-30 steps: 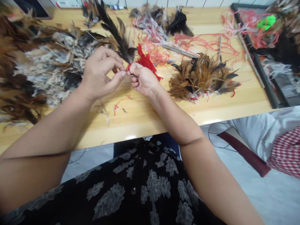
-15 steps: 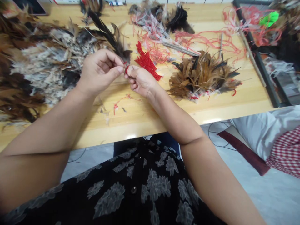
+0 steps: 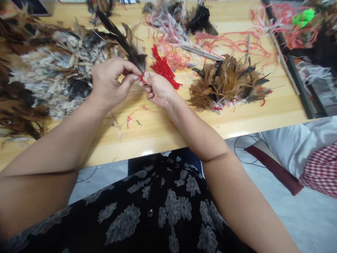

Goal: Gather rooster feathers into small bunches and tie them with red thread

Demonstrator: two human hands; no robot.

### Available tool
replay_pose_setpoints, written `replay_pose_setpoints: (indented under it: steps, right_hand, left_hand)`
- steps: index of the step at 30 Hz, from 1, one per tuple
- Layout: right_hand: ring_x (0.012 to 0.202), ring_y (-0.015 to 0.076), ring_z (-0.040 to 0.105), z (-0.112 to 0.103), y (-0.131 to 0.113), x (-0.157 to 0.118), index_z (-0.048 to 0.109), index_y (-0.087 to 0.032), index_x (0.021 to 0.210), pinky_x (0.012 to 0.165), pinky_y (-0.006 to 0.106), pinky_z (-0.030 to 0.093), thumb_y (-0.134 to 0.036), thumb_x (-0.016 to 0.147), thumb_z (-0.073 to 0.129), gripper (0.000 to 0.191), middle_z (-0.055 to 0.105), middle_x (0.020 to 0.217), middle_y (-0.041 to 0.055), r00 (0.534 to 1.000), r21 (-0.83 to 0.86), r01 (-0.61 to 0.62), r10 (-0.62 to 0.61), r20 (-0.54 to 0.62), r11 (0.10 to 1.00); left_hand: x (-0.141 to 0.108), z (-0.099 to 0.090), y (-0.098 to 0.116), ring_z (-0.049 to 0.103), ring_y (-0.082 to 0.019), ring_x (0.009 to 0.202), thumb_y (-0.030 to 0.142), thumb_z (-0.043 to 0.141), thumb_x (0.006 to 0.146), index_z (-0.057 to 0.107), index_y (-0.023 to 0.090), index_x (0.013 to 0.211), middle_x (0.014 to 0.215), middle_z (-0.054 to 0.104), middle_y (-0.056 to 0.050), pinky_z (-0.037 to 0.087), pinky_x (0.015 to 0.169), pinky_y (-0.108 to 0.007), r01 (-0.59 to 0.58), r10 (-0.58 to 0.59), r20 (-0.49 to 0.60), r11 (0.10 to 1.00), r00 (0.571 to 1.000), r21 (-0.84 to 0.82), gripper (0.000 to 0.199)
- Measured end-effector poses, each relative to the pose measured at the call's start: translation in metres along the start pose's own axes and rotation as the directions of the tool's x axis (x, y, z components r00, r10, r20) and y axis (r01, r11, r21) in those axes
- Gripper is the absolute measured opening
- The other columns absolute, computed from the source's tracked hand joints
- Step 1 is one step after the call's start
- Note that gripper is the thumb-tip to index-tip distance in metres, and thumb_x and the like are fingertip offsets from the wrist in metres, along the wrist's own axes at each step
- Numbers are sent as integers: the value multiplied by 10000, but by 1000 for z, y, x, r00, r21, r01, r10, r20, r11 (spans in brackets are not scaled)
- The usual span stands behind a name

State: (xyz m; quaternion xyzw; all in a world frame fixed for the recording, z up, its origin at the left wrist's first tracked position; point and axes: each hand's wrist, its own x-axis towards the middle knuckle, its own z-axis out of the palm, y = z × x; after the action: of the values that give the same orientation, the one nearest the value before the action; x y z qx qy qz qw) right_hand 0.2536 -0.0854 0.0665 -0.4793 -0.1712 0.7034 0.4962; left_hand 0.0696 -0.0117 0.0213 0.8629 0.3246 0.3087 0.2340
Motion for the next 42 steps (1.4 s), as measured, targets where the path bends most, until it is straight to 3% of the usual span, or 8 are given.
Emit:
replay_pose_setpoints:
  steps: [7, 13, 18, 24, 31, 36, 42]
  right_hand:
    - [537, 19, 351, 0, 0, 0, 523, -199, 824, 506, 90, 253, -94, 1267, 656, 474, 565, 700, -85, 999, -35, -37, 38, 26, 999]
    - [571, 36, 328, 3, -1, -1, 511, -215, 815, 525, 102, 255, -85, 1235, 699, 478, 540, 729, -76, 1000, -113, -29, 30, -1, 993]
    - [584, 51, 303, 4, -1, -3, 504, -211, 765, 524, 112, 242, -57, 1234, 624, 508, 540, 731, -50, 1000, -125, -22, 20, -15, 992]
    - [562, 57, 323, 6, 0, -3, 525, -216, 771, 524, 122, 222, -12, 1223, 552, 496, 545, 684, -57, 998, -132, -55, 52, -28, 990]
    - [522, 25, 317, 8, 3, -3, 512, -210, 836, 545, 99, 212, 47, 1232, 434, 479, 524, 641, -95, 998, -119, -63, 64, 3, 991]
    - [527, 25, 326, 8, 4, -2, 525, -208, 858, 541, 87, 232, -25, 1288, 465, 471, 520, 669, -102, 996, -12, -82, 82, 33, 997]
    - [541, 35, 306, 11, 2, 0, 495, -211, 801, 523, 107, 232, -100, 1299, 555, 513, 480, 696, -98, 997, 84, -79, 79, 2, 993]
  left_hand:
    - [0, 3, 0, 806, -434, 1367, 789, 597, 1241, 811, 399, 1353, 1253, 900, -95, 657, 1189, -687, 23, -23, -101, 1000, 995, -1, 458]
    - [5, 2, -8, 789, -425, 1343, 688, 560, 1244, 847, 392, 1215, 1326, 897, -125, 644, 1258, -719, -73, 73, -8, 996, 997, 51, 413]
    - [5, -9, 2, 814, -423, 1415, 690, 532, 1260, 885, 463, 1242, 1339, 904, -95, 649, 1316, -711, -62, 56, 68, 994, 996, 85, 420]
    - [10, -12, -14, 809, -452, 1397, 645, 677, 1174, 880, 429, 1124, 1203, 907, -104, 650, 1340, -739, -91, 87, 90, 994, 992, 53, 301]
    - [13, 0, -36, 829, -423, 1172, 607, 646, 1212, 814, 418, 1043, 1103, 850, -100, 681, 1141, -687, -267, 269, -18, 961, 963, 66, 304]
    - [17, 14, -46, 787, -384, 1129, 604, 811, 1165, 724, 383, 1020, 988, 805, -79, 682, 1126, -610, -153, 149, -97, 987, 984, -40, 278]
    - [14, 21, -39, 806, -365, 1147, 551, 818, 1196, 653, 369, 1037, 997, 792, -67, 669, 1093, -553, -44, 36, -175, 998, 984, -45, 293]
